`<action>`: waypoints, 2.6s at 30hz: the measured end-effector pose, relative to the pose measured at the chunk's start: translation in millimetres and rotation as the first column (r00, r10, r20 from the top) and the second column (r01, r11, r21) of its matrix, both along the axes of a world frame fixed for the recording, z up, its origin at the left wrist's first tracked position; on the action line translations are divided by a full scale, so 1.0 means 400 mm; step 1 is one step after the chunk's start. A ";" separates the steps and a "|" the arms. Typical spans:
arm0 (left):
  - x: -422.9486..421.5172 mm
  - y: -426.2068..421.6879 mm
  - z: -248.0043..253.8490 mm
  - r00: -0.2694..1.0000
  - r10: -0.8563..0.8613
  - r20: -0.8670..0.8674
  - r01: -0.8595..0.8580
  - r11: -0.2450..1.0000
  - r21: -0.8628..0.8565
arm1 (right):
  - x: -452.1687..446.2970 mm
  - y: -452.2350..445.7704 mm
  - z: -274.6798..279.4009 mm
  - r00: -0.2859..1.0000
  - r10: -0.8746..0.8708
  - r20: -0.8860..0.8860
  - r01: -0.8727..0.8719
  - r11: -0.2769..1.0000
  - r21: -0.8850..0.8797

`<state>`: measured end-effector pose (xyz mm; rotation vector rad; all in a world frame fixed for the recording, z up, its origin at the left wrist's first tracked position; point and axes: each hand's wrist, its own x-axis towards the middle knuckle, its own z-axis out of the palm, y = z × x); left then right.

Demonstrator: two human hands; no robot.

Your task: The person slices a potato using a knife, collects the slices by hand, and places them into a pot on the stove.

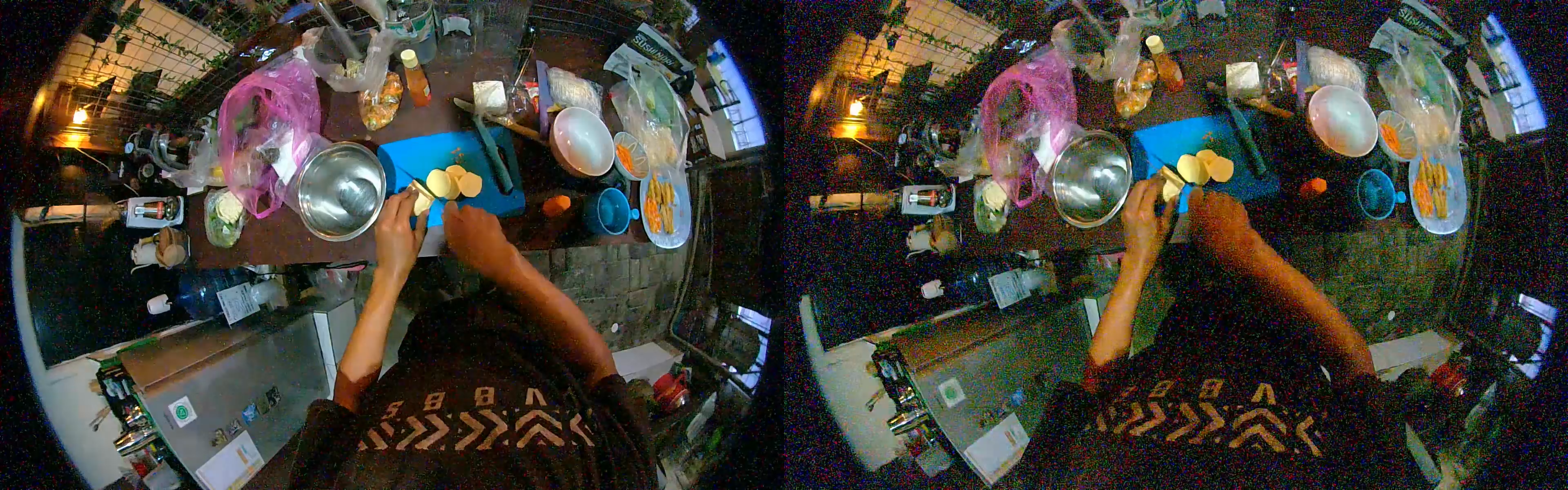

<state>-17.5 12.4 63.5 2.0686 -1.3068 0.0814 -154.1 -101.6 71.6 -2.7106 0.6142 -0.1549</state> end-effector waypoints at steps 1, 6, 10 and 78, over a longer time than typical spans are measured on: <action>0.000 -0.002 0.001 1.000 0.003 -0.004 -0.004 1.000 -0.017 | 0.004 -0.012 -0.009 0.999 0.027 0.023 -0.028 1.000 0.009; 0.005 -0.003 -0.006 0.997 0.025 -0.076 -0.026 1.000 -0.014 | 0.005 -0.017 -0.020 0.995 0.027 0.091 -0.033 0.998 0.060; 0.011 -0.003 0.003 0.998 0.003 -0.058 -0.003 1.000 0.005 | 0.016 -0.022 0.014 0.997 0.076 0.025 -0.078 0.994 0.073; -0.033 -0.026 -0.010 0.970 0.202 -0.134 -0.206 0.978 -0.013 | -0.054 0.021 -0.116 0.988 -0.117 -0.102 0.134 0.974 0.181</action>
